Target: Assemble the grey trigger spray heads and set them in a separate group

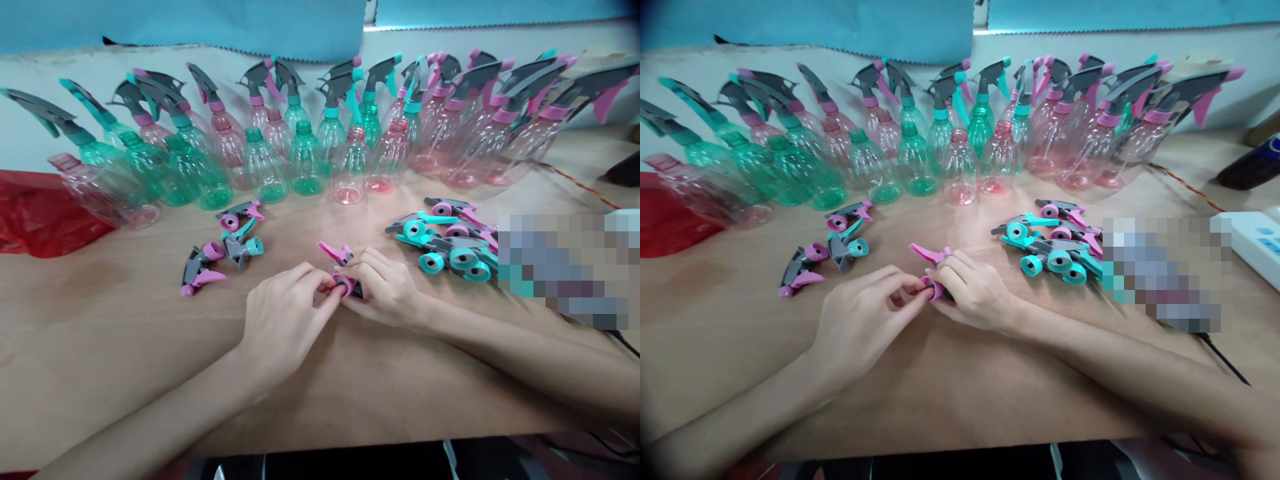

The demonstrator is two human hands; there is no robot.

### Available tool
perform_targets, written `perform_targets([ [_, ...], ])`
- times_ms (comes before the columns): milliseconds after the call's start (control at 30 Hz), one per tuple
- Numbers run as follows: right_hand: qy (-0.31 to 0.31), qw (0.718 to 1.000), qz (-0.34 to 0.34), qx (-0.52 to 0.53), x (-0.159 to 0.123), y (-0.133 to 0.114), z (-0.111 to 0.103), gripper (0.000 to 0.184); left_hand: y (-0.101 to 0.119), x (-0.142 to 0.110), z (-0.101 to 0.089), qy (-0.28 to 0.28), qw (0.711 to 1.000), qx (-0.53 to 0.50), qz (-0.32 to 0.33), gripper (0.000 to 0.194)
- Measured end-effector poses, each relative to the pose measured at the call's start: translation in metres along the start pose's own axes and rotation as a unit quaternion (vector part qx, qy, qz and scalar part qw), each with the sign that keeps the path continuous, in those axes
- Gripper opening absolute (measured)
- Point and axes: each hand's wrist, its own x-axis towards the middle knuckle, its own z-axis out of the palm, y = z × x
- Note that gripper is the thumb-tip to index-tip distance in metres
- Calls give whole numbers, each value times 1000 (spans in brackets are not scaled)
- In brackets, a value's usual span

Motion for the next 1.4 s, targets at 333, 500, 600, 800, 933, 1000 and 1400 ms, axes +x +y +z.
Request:
perform_targets([
  [333,-2,1000,-3,-10,0,2,-1,7,1,4,1,-53,996,-70,-29,10],
  [500,-27,999,31,28,-1,0,-10,8,2,-1,5,-17,993,-115,3,8],
  [600,-54,998,35,21,1,4,-28,13,1,-6,6,14,987,-139,80,12],
  [800,-71,986,75,-134,6,29,-84,11,-13,-15,-3,20,981,-120,154,16],
  [933,-78,969,98,-213,-11,54,-104,20,-31,-18,-13,7,990,-74,121,18],
  [1000,-94,958,99,-252,-25,66,-106,31,-43,-19,-17,18,994,-37,97,17],
  [1400,-273,922,127,-243,11,30,-90,52,-135,0,-21,48,996,75,22,39],
])
